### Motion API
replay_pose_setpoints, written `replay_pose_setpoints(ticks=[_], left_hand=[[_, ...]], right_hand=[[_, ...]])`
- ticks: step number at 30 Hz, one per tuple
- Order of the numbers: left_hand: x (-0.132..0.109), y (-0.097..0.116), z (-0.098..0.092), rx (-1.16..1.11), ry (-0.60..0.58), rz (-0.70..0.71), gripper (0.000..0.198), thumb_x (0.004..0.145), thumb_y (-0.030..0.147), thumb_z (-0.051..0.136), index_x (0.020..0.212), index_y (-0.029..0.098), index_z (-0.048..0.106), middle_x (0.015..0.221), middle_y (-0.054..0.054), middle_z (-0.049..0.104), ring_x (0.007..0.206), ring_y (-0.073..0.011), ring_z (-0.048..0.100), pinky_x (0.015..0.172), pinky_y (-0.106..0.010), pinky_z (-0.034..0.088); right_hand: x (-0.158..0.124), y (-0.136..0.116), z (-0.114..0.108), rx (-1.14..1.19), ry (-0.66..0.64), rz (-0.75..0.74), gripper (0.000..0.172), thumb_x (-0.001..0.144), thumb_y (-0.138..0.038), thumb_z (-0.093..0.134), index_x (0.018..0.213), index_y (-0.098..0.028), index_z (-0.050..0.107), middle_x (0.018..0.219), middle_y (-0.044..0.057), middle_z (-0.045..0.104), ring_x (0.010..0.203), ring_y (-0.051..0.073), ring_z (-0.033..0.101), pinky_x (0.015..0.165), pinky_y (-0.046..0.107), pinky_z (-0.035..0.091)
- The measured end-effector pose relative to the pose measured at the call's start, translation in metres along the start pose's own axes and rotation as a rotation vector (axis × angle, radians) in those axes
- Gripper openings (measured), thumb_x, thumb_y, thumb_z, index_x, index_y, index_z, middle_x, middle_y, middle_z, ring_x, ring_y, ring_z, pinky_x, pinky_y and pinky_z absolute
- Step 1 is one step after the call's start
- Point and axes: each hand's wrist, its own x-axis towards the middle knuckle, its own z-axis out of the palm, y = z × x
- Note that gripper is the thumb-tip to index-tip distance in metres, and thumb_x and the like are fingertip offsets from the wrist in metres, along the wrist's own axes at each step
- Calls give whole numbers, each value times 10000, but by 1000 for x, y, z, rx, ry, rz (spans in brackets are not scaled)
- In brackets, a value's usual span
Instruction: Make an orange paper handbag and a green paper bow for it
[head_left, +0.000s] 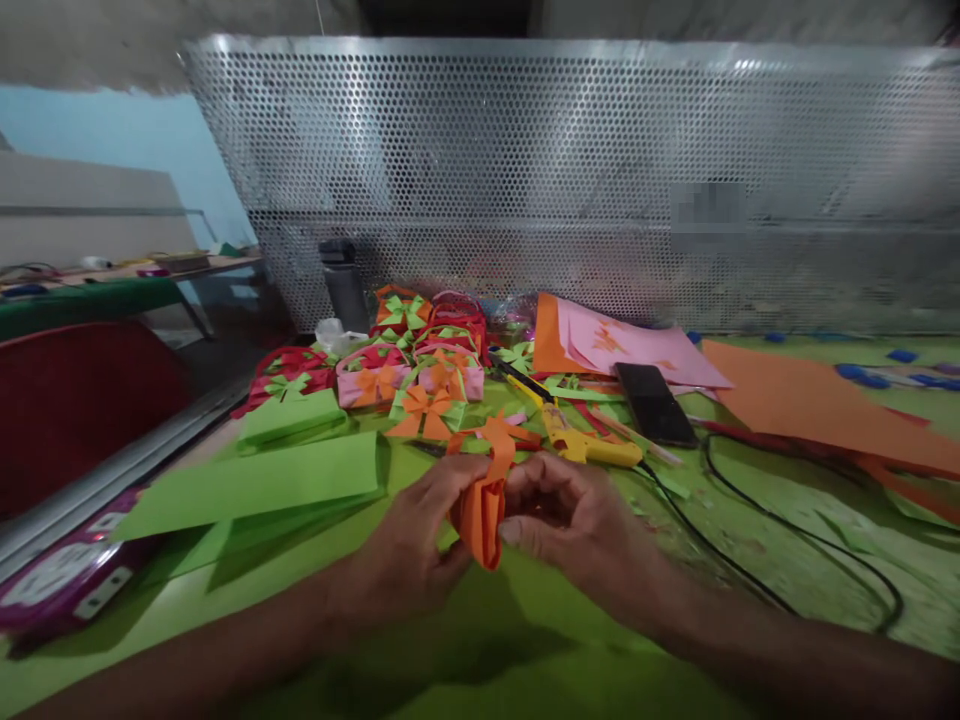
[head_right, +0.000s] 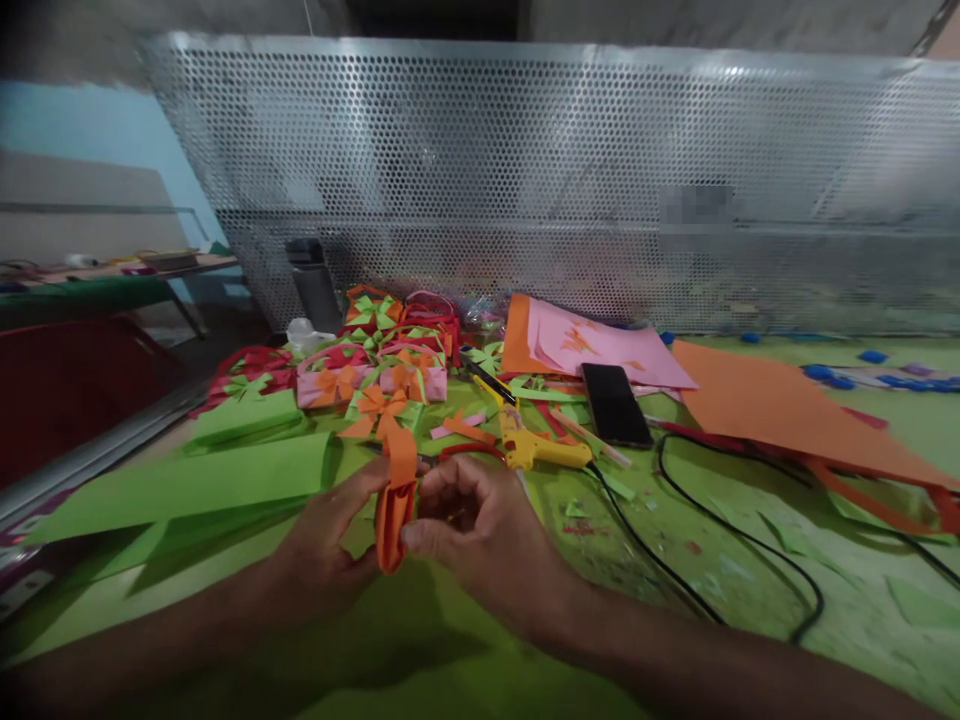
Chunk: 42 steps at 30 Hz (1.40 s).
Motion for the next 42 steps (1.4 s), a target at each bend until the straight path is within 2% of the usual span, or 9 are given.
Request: replay_pose_setpoints(ticks=[4,7,11,21,26,33,42], left_hand=[[-1,0,1,46,24,72,517,746,137,528,1229,221,365,1141,-105,590,1023,-235,579,829,-360,504],[-2,-1,3,60,3,87,490,755,159,531,1217,219,379,1149,-107,586,1046,-238,567,844,-379,501],[-1,1,3,116,43,98,502,751,159,520,1229,205,373,1125,-114,602,1046,-248,569,847,-395,502],[-1,2,2,132,25,119,476,751,145,512,1207,189,383,1122,-120,601,1051,-238,564,845,-384,498],[1,2,3,127,28,139,499,739,118,512,1212,185,369,1120,-117,590,1057,-229,551,873,-381,482],[0,2,5,117,53,158,495,738,106,530,1206,178,385,1099,-113,602,1032,-228,567,857,-367,491],[0,1,4,103,52,125,498,761,207,555,1224,187,372,1105,-125,602,1016,-244,580,818,-382,507]], right_hand=[[0,2,-1,30,-12,30,216,653,-240,711,722,-170,518,683,-36,537,618,86,487,581,223,403],[0,2,-1,18,-16,34,212,665,-258,699,720,-169,514,689,-26,546,624,96,504,586,236,414],[0,2,-1,-1,-12,29,230,659,-271,701,739,-175,508,704,-21,552,640,107,524,598,246,429],[-5,-9,6,-196,62,36,123,677,-176,595,752,-178,498,726,2,565,650,130,535,582,264,443],[-4,-8,6,-278,103,2,125,667,-115,561,725,-187,477,672,-32,523,607,105,504,555,239,425],[-4,-8,5,-292,103,-52,106,680,-132,549,756,-180,492,688,-19,537,625,115,520,566,249,434],[-3,-6,6,-169,61,31,295,628,-77,573,886,-191,489,750,-15,593,677,125,559,617,263,460]])
